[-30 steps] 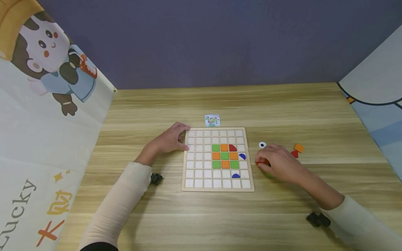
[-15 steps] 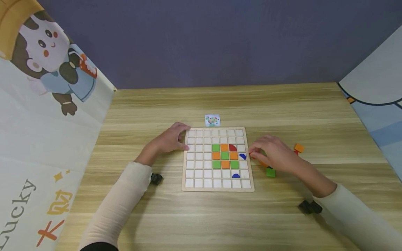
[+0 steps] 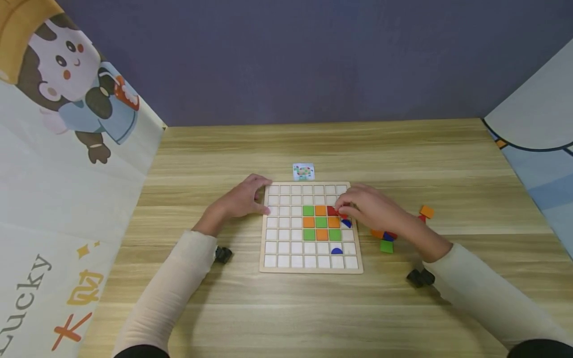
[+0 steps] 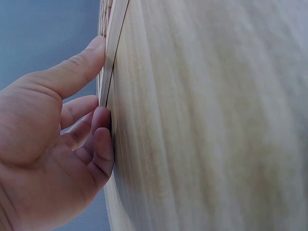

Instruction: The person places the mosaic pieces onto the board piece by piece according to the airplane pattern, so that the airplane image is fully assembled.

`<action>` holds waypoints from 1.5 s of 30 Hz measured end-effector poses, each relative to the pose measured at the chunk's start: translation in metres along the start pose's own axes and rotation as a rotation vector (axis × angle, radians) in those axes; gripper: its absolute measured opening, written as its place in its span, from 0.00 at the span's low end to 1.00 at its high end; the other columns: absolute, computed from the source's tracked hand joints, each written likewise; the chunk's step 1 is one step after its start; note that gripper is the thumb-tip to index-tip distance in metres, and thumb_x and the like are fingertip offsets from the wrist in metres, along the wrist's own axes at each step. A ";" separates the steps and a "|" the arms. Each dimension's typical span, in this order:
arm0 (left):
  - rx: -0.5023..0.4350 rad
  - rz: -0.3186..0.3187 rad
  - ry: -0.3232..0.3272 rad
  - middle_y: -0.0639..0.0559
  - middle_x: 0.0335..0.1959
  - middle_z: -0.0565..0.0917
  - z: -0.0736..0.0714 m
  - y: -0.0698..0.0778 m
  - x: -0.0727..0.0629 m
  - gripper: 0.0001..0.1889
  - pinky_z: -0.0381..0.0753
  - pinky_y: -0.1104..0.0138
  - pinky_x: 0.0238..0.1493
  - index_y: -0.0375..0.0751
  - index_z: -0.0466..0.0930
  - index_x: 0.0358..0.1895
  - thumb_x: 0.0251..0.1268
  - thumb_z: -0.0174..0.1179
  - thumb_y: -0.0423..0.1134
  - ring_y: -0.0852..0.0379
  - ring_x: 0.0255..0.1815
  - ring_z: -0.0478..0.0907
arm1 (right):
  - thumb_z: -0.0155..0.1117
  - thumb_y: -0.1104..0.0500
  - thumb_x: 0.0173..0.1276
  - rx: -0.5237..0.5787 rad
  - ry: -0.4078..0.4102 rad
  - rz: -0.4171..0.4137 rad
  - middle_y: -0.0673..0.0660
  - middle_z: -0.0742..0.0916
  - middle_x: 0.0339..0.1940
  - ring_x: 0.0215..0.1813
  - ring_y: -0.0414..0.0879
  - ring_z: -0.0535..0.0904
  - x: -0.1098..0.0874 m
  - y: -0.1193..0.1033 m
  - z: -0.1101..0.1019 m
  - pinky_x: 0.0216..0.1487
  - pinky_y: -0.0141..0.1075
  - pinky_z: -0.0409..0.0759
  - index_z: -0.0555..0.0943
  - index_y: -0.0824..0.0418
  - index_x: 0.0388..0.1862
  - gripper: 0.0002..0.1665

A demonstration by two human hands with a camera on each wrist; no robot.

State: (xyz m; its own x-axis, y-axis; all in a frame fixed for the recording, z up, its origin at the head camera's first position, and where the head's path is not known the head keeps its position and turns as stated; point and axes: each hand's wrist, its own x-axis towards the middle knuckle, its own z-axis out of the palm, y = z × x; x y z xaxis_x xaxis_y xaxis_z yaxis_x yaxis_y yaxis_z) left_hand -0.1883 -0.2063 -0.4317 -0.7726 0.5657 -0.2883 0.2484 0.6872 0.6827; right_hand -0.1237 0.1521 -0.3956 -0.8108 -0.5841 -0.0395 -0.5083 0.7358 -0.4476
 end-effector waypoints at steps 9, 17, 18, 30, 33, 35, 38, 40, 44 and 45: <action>0.007 0.003 -0.003 0.45 0.78 0.59 -0.001 0.000 -0.001 0.46 0.77 0.52 0.65 0.43 0.59 0.79 0.61 0.73 0.46 0.45 0.61 0.75 | 0.62 0.59 0.76 0.049 -0.078 -0.074 0.44 0.85 0.38 0.44 0.43 0.76 0.029 -0.007 0.009 0.60 0.47 0.73 0.85 0.51 0.40 0.06; 0.012 0.008 -0.005 0.45 0.78 0.59 -0.001 -0.001 0.000 0.46 0.78 0.53 0.65 0.43 0.59 0.79 0.61 0.74 0.46 0.45 0.60 0.76 | 0.59 0.58 0.78 0.078 -0.125 -0.108 0.44 0.85 0.38 0.48 0.46 0.75 0.051 -0.016 0.015 0.58 0.46 0.72 0.84 0.50 0.39 0.08; 0.012 0.008 -0.004 0.46 0.77 0.59 -0.001 -0.002 0.001 0.46 0.78 0.53 0.65 0.44 0.59 0.79 0.61 0.74 0.46 0.46 0.60 0.76 | 0.59 0.58 0.78 0.082 -0.129 -0.117 0.45 0.85 0.37 0.47 0.45 0.74 0.054 -0.017 0.015 0.58 0.46 0.71 0.83 0.50 0.39 0.08; 0.003 -0.003 0.006 0.46 0.77 0.60 -0.001 -0.004 0.002 0.46 0.78 0.55 0.64 0.44 0.61 0.79 0.59 0.75 0.46 0.46 0.59 0.76 | 0.56 0.56 0.80 0.093 -0.186 -0.205 0.43 0.84 0.36 0.47 0.44 0.73 0.082 -0.025 0.022 0.57 0.43 0.70 0.82 0.48 0.37 0.10; 0.008 -0.002 0.007 0.46 0.77 0.60 -0.001 -0.003 0.002 0.46 0.78 0.55 0.63 0.44 0.61 0.79 0.59 0.75 0.45 0.46 0.59 0.76 | 0.57 0.57 0.79 0.072 -0.190 -0.206 0.43 0.84 0.36 0.49 0.45 0.74 0.088 -0.027 0.024 0.58 0.44 0.70 0.82 0.47 0.36 0.10; 0.011 -0.002 0.005 0.46 0.77 0.60 -0.001 -0.003 0.002 0.46 0.79 0.55 0.63 0.45 0.60 0.79 0.60 0.75 0.46 0.46 0.59 0.76 | 0.58 0.57 0.79 0.055 -0.190 -0.207 0.43 0.84 0.37 0.49 0.45 0.74 0.091 -0.029 0.026 0.59 0.44 0.70 0.82 0.48 0.36 0.10; 0.008 -0.005 0.003 0.46 0.77 0.60 -0.001 -0.003 0.002 0.46 0.79 0.54 0.63 0.45 0.60 0.79 0.60 0.75 0.46 0.46 0.59 0.76 | 0.59 0.57 0.78 0.025 -0.184 -0.215 0.44 0.85 0.38 0.50 0.46 0.75 0.094 -0.031 0.029 0.58 0.45 0.71 0.83 0.48 0.37 0.09; 0.011 -0.007 0.004 0.46 0.77 0.60 -0.001 -0.003 0.002 0.46 0.79 0.54 0.63 0.45 0.60 0.79 0.60 0.75 0.46 0.46 0.59 0.76 | 0.60 0.56 0.78 0.006 -0.178 -0.223 0.45 0.86 0.39 0.52 0.47 0.75 0.096 -0.032 0.031 0.58 0.46 0.72 0.84 0.49 0.37 0.08; 0.018 -0.011 0.010 0.47 0.76 0.60 -0.001 -0.002 0.002 0.45 0.79 0.55 0.62 0.46 0.61 0.79 0.59 0.75 0.47 0.47 0.59 0.77 | 0.61 0.55 0.77 -0.012 -0.176 -0.214 0.43 0.88 0.40 0.55 0.47 0.75 0.099 -0.035 0.034 0.60 0.47 0.71 0.85 0.48 0.37 0.08; 0.020 -0.009 0.010 0.47 0.76 0.61 -0.001 -0.002 0.002 0.45 0.79 0.55 0.62 0.46 0.61 0.79 0.60 0.75 0.47 0.47 0.58 0.76 | 0.61 0.54 0.77 -0.015 -0.177 -0.207 0.43 0.88 0.40 0.56 0.47 0.75 0.100 -0.036 0.036 0.61 0.47 0.71 0.85 0.47 0.37 0.08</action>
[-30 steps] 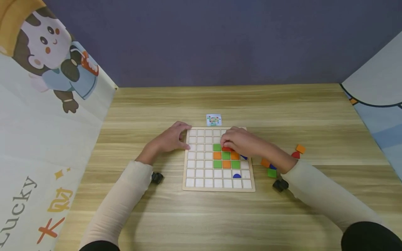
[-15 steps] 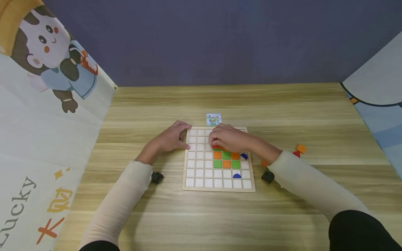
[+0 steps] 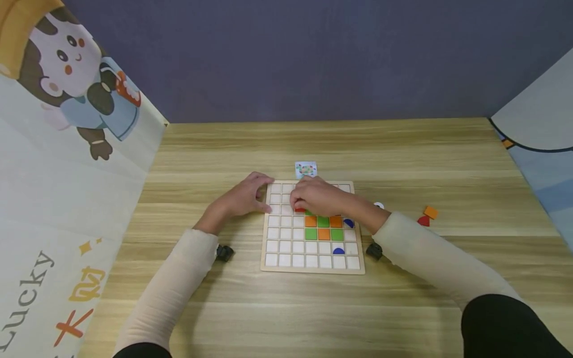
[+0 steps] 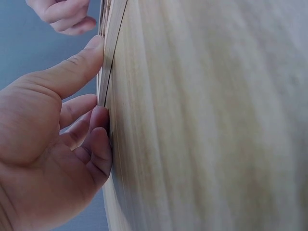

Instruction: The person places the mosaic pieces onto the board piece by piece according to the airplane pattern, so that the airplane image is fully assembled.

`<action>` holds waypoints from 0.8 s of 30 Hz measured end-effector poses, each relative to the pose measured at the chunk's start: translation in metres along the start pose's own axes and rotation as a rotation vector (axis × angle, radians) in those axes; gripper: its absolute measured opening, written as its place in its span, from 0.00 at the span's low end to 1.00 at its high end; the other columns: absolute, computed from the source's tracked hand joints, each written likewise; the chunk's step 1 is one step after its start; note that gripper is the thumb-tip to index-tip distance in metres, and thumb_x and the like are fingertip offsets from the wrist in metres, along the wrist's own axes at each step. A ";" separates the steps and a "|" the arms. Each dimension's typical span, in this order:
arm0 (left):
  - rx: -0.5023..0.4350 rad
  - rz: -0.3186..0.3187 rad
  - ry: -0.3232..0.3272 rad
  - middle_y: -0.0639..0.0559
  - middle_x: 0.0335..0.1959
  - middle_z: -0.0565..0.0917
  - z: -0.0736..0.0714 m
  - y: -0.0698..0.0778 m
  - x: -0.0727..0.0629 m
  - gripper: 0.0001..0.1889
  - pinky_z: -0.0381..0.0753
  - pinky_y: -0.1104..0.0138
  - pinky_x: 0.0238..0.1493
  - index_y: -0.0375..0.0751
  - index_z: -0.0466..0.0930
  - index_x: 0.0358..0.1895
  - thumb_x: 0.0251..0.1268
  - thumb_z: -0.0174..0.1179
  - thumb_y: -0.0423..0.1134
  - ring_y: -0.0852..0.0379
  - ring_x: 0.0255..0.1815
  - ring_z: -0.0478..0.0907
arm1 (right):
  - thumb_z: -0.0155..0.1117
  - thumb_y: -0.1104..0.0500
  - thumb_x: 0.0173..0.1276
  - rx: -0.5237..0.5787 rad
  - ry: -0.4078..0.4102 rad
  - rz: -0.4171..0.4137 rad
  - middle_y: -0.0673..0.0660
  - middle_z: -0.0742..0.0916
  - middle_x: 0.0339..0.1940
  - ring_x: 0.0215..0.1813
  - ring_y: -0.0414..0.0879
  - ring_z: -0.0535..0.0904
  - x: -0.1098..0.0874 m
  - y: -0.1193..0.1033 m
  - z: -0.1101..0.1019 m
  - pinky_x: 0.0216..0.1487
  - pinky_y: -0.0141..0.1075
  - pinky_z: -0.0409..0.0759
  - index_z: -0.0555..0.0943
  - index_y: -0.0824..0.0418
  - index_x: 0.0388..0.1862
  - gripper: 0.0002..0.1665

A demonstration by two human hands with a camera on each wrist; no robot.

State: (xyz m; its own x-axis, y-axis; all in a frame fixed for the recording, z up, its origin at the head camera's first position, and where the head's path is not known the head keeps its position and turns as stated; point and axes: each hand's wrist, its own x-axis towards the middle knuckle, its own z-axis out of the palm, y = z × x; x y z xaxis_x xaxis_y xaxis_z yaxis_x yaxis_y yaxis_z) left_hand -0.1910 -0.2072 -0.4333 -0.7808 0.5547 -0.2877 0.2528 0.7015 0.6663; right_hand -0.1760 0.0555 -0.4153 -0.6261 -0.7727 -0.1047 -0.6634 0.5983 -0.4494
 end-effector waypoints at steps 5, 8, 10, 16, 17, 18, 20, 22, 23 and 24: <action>0.006 0.009 0.002 0.46 0.77 0.60 0.000 0.001 0.000 0.45 0.78 0.55 0.61 0.45 0.61 0.79 0.60 0.74 0.47 0.48 0.57 0.76 | 0.63 0.54 0.76 -0.004 0.000 0.025 0.42 0.88 0.39 0.58 0.47 0.75 0.002 -0.001 0.004 0.61 0.48 0.71 0.85 0.46 0.35 0.07; 0.004 0.009 0.002 0.46 0.77 0.60 -0.001 0.001 0.000 0.46 0.78 0.55 0.61 0.45 0.61 0.79 0.59 0.75 0.47 0.47 0.57 0.76 | 0.64 0.54 0.75 -0.005 0.012 0.028 0.42 0.88 0.38 0.58 0.47 0.76 0.001 -0.002 0.006 0.60 0.48 0.71 0.85 0.46 0.35 0.07; 0.001 0.008 0.000 0.46 0.77 0.60 -0.001 0.002 0.000 0.46 0.78 0.55 0.61 0.45 0.61 0.79 0.59 0.75 0.46 0.48 0.57 0.76 | 0.65 0.53 0.74 -0.010 0.022 0.029 0.42 0.88 0.38 0.57 0.47 0.77 0.001 -0.003 0.006 0.60 0.48 0.71 0.85 0.46 0.35 0.06; 0.001 0.006 0.000 0.47 0.76 0.61 0.000 0.002 0.000 0.46 0.78 0.55 0.60 0.45 0.61 0.79 0.59 0.75 0.46 0.48 0.56 0.75 | 0.70 0.54 0.71 -0.036 0.068 -0.004 0.44 0.87 0.35 0.53 0.47 0.77 0.002 -0.003 0.008 0.55 0.46 0.71 0.84 0.48 0.33 0.04; 0.001 0.005 0.000 0.46 0.76 0.61 0.000 0.002 0.000 0.46 0.78 0.55 0.61 0.45 0.61 0.79 0.59 0.75 0.46 0.47 0.57 0.75 | 0.70 0.54 0.70 -0.039 0.075 -0.012 0.44 0.87 0.34 0.52 0.47 0.78 0.002 -0.003 0.008 0.55 0.46 0.72 0.84 0.48 0.33 0.05; -0.001 0.003 -0.001 0.46 0.76 0.61 0.000 0.002 0.000 0.46 0.78 0.55 0.61 0.45 0.61 0.79 0.59 0.75 0.46 0.47 0.57 0.76 | 0.71 0.54 0.69 -0.040 0.081 -0.018 0.44 0.87 0.34 0.52 0.47 0.78 0.002 -0.003 0.007 0.55 0.46 0.72 0.84 0.48 0.33 0.05; -0.005 0.000 -0.002 0.46 0.76 0.61 0.000 0.003 0.000 0.46 0.78 0.54 0.62 0.45 0.61 0.79 0.59 0.75 0.46 0.47 0.58 0.76 | 0.72 0.54 0.69 -0.045 0.088 -0.025 0.44 0.87 0.33 0.52 0.47 0.78 0.002 -0.003 0.008 0.55 0.46 0.72 0.84 0.48 0.32 0.05; -0.012 -0.003 -0.004 0.46 0.77 0.60 0.000 0.003 0.000 0.46 0.78 0.54 0.62 0.45 0.61 0.79 0.59 0.75 0.45 0.46 0.58 0.76 | 0.72 0.55 0.68 -0.048 0.092 -0.030 0.44 0.87 0.32 0.51 0.47 0.78 0.002 -0.003 0.008 0.55 0.46 0.72 0.84 0.48 0.32 0.05; -0.014 -0.005 -0.005 0.47 0.77 0.60 0.000 0.003 0.000 0.46 0.78 0.54 0.62 0.45 0.61 0.79 0.60 0.75 0.46 0.46 0.58 0.76 | 0.72 0.55 0.68 -0.048 0.091 -0.030 0.44 0.87 0.32 0.51 0.46 0.78 0.002 -0.003 0.008 0.55 0.46 0.72 0.84 0.48 0.32 0.05; -0.017 -0.007 -0.006 0.47 0.77 0.60 0.000 0.003 0.000 0.46 0.78 0.54 0.62 0.45 0.60 0.79 0.60 0.75 0.46 0.47 0.59 0.75 | 0.73 0.55 0.68 -0.050 0.092 -0.031 0.44 0.86 0.32 0.51 0.46 0.78 0.002 -0.003 0.008 0.55 0.46 0.72 0.84 0.48 0.32 0.05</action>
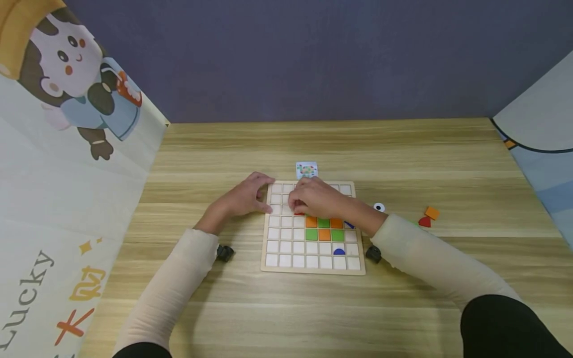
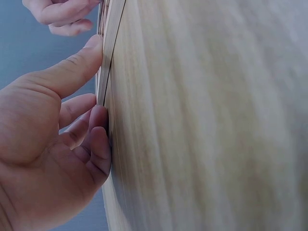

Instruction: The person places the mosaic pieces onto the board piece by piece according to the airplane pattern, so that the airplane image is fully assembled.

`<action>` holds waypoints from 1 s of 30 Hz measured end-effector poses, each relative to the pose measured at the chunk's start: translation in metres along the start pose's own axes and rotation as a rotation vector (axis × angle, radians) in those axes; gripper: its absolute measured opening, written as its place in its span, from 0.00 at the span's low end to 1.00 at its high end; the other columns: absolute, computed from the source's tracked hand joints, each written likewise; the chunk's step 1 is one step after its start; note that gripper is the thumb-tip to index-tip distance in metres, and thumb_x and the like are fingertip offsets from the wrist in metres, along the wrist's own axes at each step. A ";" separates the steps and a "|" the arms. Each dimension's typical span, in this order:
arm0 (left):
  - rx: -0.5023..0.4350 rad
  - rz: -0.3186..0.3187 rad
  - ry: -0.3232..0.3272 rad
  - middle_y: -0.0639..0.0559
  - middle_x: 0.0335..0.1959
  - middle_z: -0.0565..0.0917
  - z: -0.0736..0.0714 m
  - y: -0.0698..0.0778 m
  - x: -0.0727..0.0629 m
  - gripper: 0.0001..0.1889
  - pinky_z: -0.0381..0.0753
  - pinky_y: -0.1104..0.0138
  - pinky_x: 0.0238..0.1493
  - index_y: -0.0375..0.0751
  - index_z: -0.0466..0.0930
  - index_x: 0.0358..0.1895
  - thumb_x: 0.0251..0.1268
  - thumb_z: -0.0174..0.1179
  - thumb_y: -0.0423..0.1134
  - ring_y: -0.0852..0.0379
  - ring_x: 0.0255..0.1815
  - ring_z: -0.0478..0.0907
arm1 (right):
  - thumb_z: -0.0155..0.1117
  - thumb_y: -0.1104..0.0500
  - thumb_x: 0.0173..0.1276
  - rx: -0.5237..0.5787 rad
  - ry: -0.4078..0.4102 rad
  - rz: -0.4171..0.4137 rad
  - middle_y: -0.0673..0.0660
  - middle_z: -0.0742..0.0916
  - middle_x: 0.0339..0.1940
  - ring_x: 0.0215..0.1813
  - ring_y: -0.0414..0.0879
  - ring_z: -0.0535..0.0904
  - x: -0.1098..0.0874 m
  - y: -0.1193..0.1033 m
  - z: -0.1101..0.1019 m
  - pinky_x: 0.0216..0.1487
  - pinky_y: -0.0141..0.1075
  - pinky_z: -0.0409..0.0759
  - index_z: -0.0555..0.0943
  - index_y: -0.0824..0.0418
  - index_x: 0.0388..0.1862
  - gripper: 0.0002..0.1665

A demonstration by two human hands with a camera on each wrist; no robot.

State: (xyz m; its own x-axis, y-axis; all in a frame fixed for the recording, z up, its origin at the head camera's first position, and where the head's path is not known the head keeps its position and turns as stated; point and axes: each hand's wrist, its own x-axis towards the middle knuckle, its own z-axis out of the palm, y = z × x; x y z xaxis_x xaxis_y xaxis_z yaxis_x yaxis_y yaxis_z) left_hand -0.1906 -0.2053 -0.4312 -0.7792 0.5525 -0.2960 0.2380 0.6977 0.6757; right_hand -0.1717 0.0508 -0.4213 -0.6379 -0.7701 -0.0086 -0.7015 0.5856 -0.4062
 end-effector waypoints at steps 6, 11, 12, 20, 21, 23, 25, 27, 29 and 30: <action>0.007 0.006 -0.008 0.48 0.77 0.59 0.001 0.000 -0.001 0.45 0.78 0.55 0.62 0.46 0.60 0.79 0.61 0.74 0.46 0.48 0.59 0.75 | 0.73 0.54 0.67 -0.009 0.024 -0.009 0.43 0.87 0.33 0.50 0.45 0.79 -0.004 -0.001 0.003 0.54 0.45 0.72 0.85 0.48 0.34 0.04; 0.011 0.007 -0.012 0.48 0.77 0.60 0.002 -0.001 -0.002 0.45 0.78 0.55 0.61 0.47 0.60 0.79 0.61 0.74 0.46 0.48 0.58 0.75 | 0.72 0.53 0.69 -0.014 0.058 -0.018 0.44 0.89 0.38 0.50 0.45 0.80 -0.009 -0.004 0.000 0.57 0.47 0.74 0.86 0.49 0.36 0.02; 0.011 0.008 -0.013 0.48 0.77 0.60 0.002 -0.001 -0.002 0.45 0.78 0.55 0.61 0.47 0.60 0.79 0.60 0.74 0.46 0.49 0.58 0.75 | 0.71 0.53 0.70 -0.016 0.061 -0.016 0.44 0.89 0.38 0.51 0.46 0.80 -0.010 -0.005 -0.001 0.58 0.47 0.74 0.86 0.49 0.37 0.02; 0.012 0.015 -0.018 0.48 0.76 0.60 0.003 0.000 -0.004 0.45 0.78 0.55 0.61 0.46 0.61 0.79 0.60 0.75 0.45 0.49 0.57 0.75 | 0.68 0.55 0.71 -0.017 0.092 0.023 0.46 0.90 0.41 0.51 0.46 0.81 -0.028 -0.006 -0.015 0.60 0.50 0.75 0.87 0.53 0.41 0.04; 0.011 0.015 -0.019 0.48 0.77 0.60 0.003 0.000 -0.005 0.45 0.78 0.55 0.61 0.46 0.61 0.79 0.60 0.75 0.45 0.48 0.57 0.75 | 0.68 0.55 0.71 -0.020 0.100 0.026 0.47 0.90 0.41 0.50 0.46 0.81 -0.030 -0.005 -0.017 0.60 0.49 0.75 0.87 0.53 0.41 0.05; 0.009 0.013 -0.022 0.48 0.77 0.60 0.003 0.000 -0.006 0.45 0.78 0.55 0.62 0.46 0.61 0.79 0.60 0.74 0.45 0.49 0.57 0.75 | 0.68 0.56 0.71 -0.022 0.110 0.036 0.48 0.90 0.41 0.48 0.46 0.81 -0.036 -0.004 -0.020 0.59 0.49 0.76 0.87 0.55 0.42 0.05; 0.011 0.018 -0.024 0.48 0.77 0.60 0.003 0.000 -0.007 0.45 0.78 0.55 0.61 0.45 0.60 0.79 0.60 0.74 0.45 0.49 0.57 0.75 | 0.68 0.57 0.70 -0.029 0.115 0.055 0.49 0.90 0.41 0.47 0.46 0.81 -0.042 -0.002 -0.024 0.60 0.49 0.77 0.88 0.56 0.43 0.06; 0.013 0.022 -0.025 0.48 0.76 0.60 0.003 0.000 -0.008 0.45 0.78 0.55 0.60 0.45 0.60 0.79 0.60 0.74 0.45 0.49 0.56 0.74 | 0.68 0.58 0.70 -0.039 0.114 0.084 0.50 0.90 0.41 0.48 0.48 0.82 -0.049 -0.001 -0.028 0.61 0.51 0.77 0.88 0.57 0.43 0.06; 0.015 0.027 -0.026 0.47 0.76 0.60 0.004 0.000 -0.009 0.46 0.78 0.55 0.59 0.45 0.60 0.79 0.60 0.74 0.45 0.49 0.55 0.74 | 0.68 0.57 0.70 -0.043 0.107 0.124 0.50 0.90 0.42 0.51 0.50 0.82 -0.056 0.000 -0.033 0.64 0.53 0.75 0.88 0.56 0.44 0.07; 0.015 0.028 -0.027 0.47 0.76 0.60 0.004 0.000 -0.009 0.46 0.78 0.55 0.60 0.45 0.60 0.79 0.60 0.74 0.45 0.49 0.56 0.74 | 0.69 0.57 0.70 -0.046 0.108 0.140 0.50 0.90 0.43 0.52 0.50 0.82 -0.060 0.000 -0.035 0.64 0.53 0.75 0.88 0.56 0.44 0.07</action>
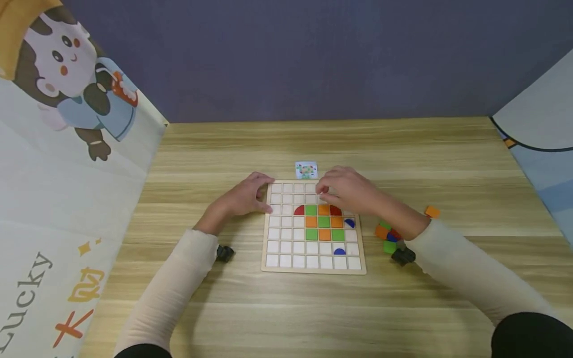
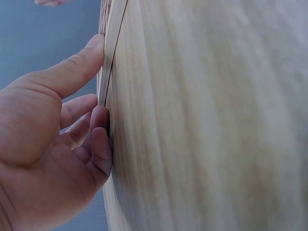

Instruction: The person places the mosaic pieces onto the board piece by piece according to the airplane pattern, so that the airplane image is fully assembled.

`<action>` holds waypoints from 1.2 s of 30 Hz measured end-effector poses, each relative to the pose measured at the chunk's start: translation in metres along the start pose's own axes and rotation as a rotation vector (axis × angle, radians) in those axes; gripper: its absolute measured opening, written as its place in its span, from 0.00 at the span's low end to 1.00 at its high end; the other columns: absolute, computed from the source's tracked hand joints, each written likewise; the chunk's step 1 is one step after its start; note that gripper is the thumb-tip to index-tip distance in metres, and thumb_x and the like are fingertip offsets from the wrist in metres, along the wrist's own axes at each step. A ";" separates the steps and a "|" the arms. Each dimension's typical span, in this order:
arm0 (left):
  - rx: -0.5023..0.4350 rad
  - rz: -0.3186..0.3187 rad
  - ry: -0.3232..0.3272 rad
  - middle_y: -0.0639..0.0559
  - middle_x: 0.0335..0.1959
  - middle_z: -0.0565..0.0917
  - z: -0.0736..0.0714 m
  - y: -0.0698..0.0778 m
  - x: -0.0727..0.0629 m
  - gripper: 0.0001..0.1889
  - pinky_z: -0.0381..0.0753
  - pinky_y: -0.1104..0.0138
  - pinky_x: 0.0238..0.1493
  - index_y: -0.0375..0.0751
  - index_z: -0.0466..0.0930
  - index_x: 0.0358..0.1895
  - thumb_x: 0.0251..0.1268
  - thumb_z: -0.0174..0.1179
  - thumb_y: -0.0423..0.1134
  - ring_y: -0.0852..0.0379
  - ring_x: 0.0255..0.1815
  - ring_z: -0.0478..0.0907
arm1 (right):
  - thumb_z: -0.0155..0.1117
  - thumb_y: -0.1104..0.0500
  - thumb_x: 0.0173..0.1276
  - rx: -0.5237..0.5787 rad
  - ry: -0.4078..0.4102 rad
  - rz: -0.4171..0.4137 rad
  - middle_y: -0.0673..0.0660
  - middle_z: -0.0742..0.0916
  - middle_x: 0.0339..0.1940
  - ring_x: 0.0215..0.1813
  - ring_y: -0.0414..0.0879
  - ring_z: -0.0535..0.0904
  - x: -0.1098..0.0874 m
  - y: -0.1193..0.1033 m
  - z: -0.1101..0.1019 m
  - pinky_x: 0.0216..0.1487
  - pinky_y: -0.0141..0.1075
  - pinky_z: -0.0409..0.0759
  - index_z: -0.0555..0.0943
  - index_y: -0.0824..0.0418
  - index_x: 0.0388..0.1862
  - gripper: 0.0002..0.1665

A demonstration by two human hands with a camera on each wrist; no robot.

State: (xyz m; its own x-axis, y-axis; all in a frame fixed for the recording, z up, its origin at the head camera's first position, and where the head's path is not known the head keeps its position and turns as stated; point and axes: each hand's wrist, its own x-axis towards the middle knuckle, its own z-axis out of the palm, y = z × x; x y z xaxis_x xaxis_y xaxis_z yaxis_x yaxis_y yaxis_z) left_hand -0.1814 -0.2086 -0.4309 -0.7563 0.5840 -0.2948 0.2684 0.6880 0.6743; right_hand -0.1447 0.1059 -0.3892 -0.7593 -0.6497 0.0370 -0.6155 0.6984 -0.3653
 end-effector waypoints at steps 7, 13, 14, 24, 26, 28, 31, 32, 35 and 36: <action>-0.014 -0.002 -0.003 0.47 0.78 0.59 0.001 -0.001 0.002 0.46 0.79 0.54 0.63 0.46 0.59 0.79 0.60 0.74 0.45 0.46 0.59 0.76 | 0.70 0.58 0.69 0.010 0.025 0.052 0.50 0.90 0.42 0.49 0.50 0.81 -0.020 0.012 -0.013 0.59 0.50 0.78 0.88 0.56 0.44 0.07; -0.017 -0.003 0.008 0.47 0.78 0.59 -0.001 -0.001 0.004 0.45 0.78 0.54 0.64 0.45 0.60 0.79 0.60 0.74 0.45 0.46 0.60 0.76 | 0.71 0.59 0.68 0.006 0.024 0.063 0.50 0.90 0.41 0.45 0.49 0.80 -0.031 0.026 -0.021 0.53 0.47 0.79 0.88 0.57 0.44 0.07; -0.019 -0.003 0.010 0.47 0.78 0.59 -0.001 -0.001 0.004 0.45 0.78 0.53 0.63 0.45 0.60 0.79 0.60 0.74 0.45 0.46 0.60 0.76 | 0.72 0.59 0.68 0.004 0.020 0.065 0.50 0.90 0.41 0.45 0.49 0.80 -0.034 0.028 -0.022 0.53 0.46 0.79 0.88 0.57 0.44 0.07; -0.038 -0.010 0.018 0.46 0.78 0.59 0.000 0.000 0.009 0.45 0.78 0.54 0.64 0.45 0.59 0.79 0.61 0.74 0.45 0.46 0.60 0.76 | 0.74 0.61 0.65 -0.002 -0.071 0.083 0.45 0.88 0.38 0.46 0.45 0.79 -0.067 0.050 -0.030 0.50 0.44 0.81 0.88 0.53 0.42 0.07; -0.044 -0.014 0.022 0.47 0.77 0.59 0.000 -0.001 0.010 0.45 0.78 0.54 0.64 0.45 0.60 0.79 0.61 0.74 0.45 0.46 0.61 0.76 | 0.75 0.62 0.63 -0.002 -0.089 0.078 0.44 0.88 0.38 0.46 0.44 0.80 -0.073 0.056 -0.030 0.51 0.45 0.81 0.88 0.52 0.41 0.09; -0.047 -0.018 0.024 0.47 0.77 0.59 -0.001 -0.001 0.011 0.45 0.78 0.54 0.65 0.45 0.60 0.79 0.61 0.74 0.45 0.46 0.61 0.76 | 0.77 0.61 0.62 -0.004 -0.110 0.064 0.42 0.88 0.38 0.45 0.43 0.80 -0.078 0.061 -0.030 0.52 0.45 0.80 0.88 0.50 0.41 0.10; -0.043 -0.022 0.026 0.46 0.77 0.59 -0.001 0.000 0.012 0.45 0.78 0.54 0.64 0.45 0.60 0.79 0.61 0.74 0.45 0.46 0.60 0.76 | 0.79 0.60 0.59 -0.020 -0.145 0.034 0.41 0.87 0.38 0.45 0.40 0.80 -0.085 0.068 -0.029 0.52 0.45 0.80 0.88 0.47 0.41 0.13; -0.042 -0.023 0.027 0.46 0.77 0.59 -0.001 0.000 0.012 0.45 0.78 0.54 0.64 0.45 0.60 0.79 0.61 0.74 0.45 0.46 0.60 0.76 | 0.80 0.59 0.59 -0.024 -0.165 0.029 0.40 0.87 0.39 0.45 0.40 0.79 -0.087 0.070 -0.028 0.52 0.45 0.80 0.88 0.46 0.42 0.13; -0.039 -0.026 0.032 0.46 0.78 0.59 -0.001 0.001 0.013 0.45 0.78 0.54 0.65 0.45 0.60 0.79 0.60 0.74 0.45 0.45 0.60 0.76 | 0.80 0.57 0.58 -0.027 -0.227 0.030 0.40 0.86 0.41 0.49 0.44 0.80 -0.091 0.075 -0.027 0.57 0.51 0.79 0.88 0.44 0.43 0.15; -0.039 -0.027 0.033 0.46 0.78 0.59 -0.001 0.001 0.013 0.45 0.78 0.54 0.65 0.45 0.60 0.79 0.60 0.74 0.45 0.45 0.61 0.76 | 0.80 0.57 0.59 -0.025 -0.242 0.035 0.40 0.87 0.42 0.52 0.47 0.80 -0.092 0.077 -0.026 0.60 0.54 0.77 0.88 0.44 0.44 0.15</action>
State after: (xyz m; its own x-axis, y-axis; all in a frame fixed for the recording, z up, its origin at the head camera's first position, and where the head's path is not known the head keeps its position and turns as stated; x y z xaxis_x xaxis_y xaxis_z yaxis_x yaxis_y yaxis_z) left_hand -0.1921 -0.2005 -0.4333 -0.7825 0.5505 -0.2910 0.2248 0.6857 0.6923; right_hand -0.1278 0.2271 -0.3963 -0.7092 -0.6760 -0.2001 -0.5973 0.7269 -0.3388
